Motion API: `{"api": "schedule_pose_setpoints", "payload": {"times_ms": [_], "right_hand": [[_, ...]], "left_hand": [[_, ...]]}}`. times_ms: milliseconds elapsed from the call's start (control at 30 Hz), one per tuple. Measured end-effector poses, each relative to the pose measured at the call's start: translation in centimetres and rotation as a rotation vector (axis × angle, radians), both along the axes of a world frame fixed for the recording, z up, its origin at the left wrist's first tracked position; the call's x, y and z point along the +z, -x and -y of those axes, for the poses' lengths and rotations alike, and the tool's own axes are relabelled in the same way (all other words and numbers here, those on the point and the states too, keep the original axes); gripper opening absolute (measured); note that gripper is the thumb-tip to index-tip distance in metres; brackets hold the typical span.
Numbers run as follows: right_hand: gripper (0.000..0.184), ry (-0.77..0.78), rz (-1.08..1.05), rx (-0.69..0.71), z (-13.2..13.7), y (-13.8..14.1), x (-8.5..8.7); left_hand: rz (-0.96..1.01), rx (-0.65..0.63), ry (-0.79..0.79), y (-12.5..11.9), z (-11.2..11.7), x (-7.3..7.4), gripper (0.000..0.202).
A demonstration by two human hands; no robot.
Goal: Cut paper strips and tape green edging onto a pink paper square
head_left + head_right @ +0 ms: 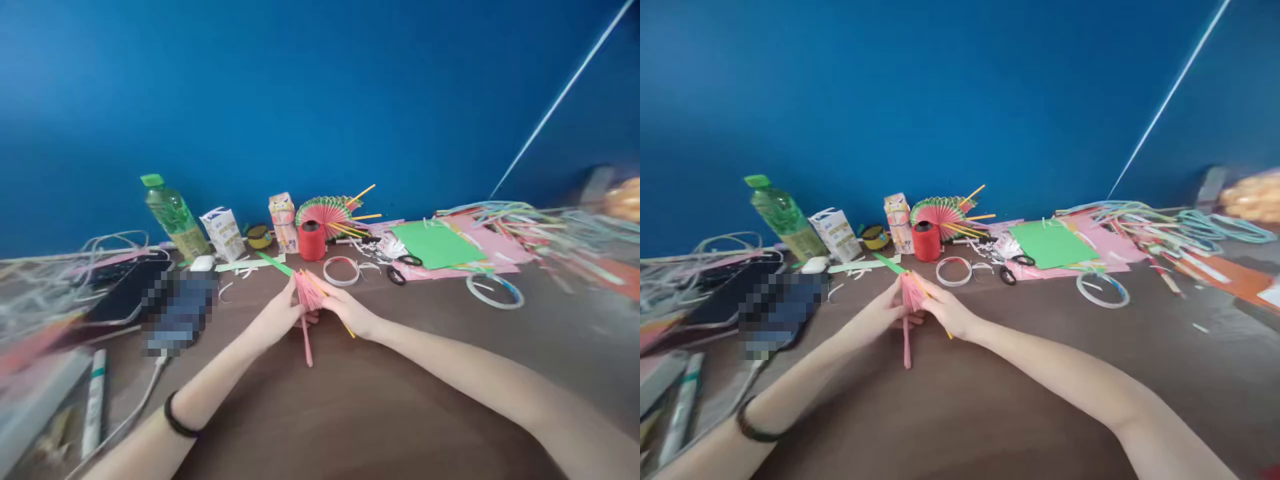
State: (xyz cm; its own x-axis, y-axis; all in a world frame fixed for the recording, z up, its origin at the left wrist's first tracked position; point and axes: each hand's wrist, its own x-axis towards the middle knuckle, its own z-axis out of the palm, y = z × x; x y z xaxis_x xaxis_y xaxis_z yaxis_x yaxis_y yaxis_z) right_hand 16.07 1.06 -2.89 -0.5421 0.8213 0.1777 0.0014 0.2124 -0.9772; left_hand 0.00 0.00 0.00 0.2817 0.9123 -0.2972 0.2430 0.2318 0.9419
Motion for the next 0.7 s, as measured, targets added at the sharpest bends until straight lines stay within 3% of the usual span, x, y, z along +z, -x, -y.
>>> {"api": "schedule_pose_setpoints", "payload": {"times_ms": [133,400,700], "right_hand": [[0.063,-0.068,0.084,0.06,0.0,-0.1,0.5],[0.071,-0.351,0.375,0.156,0.0,-0.5,0.4],[0.081,-0.385,0.475,0.122,0.3,-0.3,0.1]], "left_hand": [[-0.031,-0.002,-0.054,0.3,-0.1,0.0,0.076],[-0.079,-0.052,-0.169,-0.1,0.5,0.7,0.075],[-0.008,-0.046,-0.211,-0.5,0.3,-0.8,0.08]]}}
